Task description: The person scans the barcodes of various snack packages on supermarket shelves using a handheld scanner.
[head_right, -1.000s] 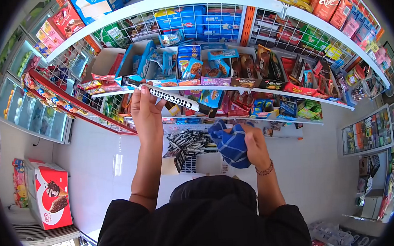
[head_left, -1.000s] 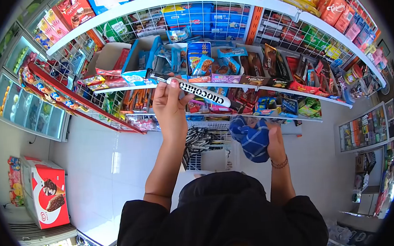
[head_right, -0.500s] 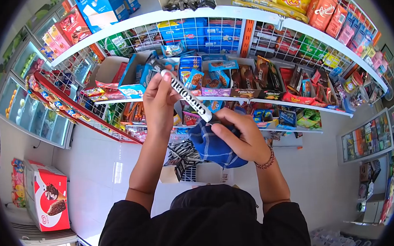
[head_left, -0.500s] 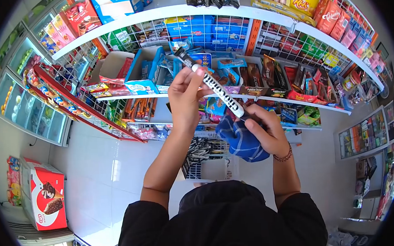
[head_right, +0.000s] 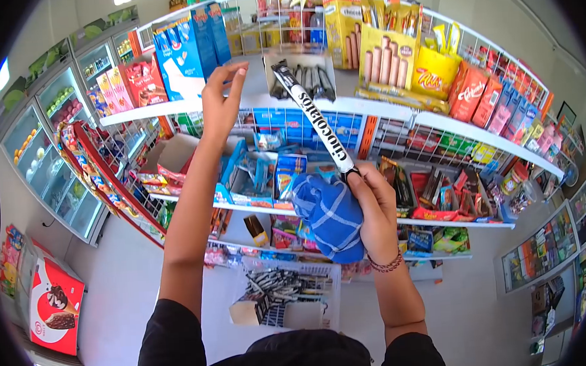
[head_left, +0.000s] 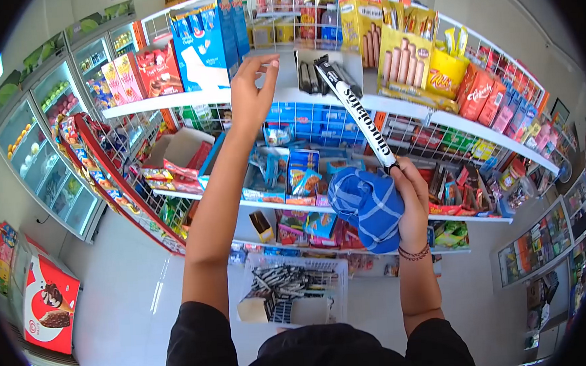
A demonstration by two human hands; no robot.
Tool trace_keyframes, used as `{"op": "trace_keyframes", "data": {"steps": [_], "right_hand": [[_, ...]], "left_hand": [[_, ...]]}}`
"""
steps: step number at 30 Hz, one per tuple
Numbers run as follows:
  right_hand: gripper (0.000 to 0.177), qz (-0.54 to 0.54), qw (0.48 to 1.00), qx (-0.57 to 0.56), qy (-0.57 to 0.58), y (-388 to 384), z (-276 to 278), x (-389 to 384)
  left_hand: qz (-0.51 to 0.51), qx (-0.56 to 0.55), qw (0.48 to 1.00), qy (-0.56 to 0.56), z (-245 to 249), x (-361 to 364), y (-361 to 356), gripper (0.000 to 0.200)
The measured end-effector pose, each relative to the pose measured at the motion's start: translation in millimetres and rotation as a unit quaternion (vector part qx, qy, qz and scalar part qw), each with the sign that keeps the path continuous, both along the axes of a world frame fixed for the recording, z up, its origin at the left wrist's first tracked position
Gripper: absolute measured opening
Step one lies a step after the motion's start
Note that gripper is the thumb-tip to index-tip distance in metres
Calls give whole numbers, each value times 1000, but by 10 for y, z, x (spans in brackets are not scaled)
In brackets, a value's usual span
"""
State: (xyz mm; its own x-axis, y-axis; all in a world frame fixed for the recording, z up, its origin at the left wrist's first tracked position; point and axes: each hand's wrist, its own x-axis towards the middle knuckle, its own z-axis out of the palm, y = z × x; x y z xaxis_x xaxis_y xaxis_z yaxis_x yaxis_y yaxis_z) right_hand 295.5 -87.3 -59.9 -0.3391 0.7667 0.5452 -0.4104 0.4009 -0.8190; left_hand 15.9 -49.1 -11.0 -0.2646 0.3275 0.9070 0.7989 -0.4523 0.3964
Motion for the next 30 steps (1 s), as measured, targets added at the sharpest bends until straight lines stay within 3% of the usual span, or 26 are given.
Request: {"op": "trace_keyframes", "data": {"steps": [3, 9, 12, 16, 18, 23, 25, 28, 30], "right_hand": [[10, -20, 1000, -15, 13, 149, 125, -64], [13, -22, 994, -103, 36, 306, 268, -212], [26, 7, 992, -128, 8, 737, 187, -389], [32, 72, 991, -114, -18, 1170, 367, -796], [35, 99, 976, -159, -108, 1100, 551, -978], [34, 196, 966, -101, -134, 1104, 517, -994], [36, 143, 971, 64, -178, 950, 544, -870], [36, 99, 977, 55, -182, 756, 529, -740], [51, 33, 982, 45, -182, 803, 452, -710]], "left_hand": [[30, -22, 999, 30, 79, -228, 234, 21], [-55, -100, 988, 102, 108, -291, 359, 36], [-35, -126, 976, 176, 100, -316, 353, 39], [-72, -145, 970, 183, 113, -339, 314, 39], [-84, -165, 969, 164, 116, -344, 302, 38], [-64, -175, 970, 159, 115, -334, 281, 38], [-68, -181, 969, 157, 109, -335, 276, 38], [-62, -182, 969, 158, 111, -333, 271, 39], [-61, -183, 968, 160, 110, -324, 277, 39]]}}
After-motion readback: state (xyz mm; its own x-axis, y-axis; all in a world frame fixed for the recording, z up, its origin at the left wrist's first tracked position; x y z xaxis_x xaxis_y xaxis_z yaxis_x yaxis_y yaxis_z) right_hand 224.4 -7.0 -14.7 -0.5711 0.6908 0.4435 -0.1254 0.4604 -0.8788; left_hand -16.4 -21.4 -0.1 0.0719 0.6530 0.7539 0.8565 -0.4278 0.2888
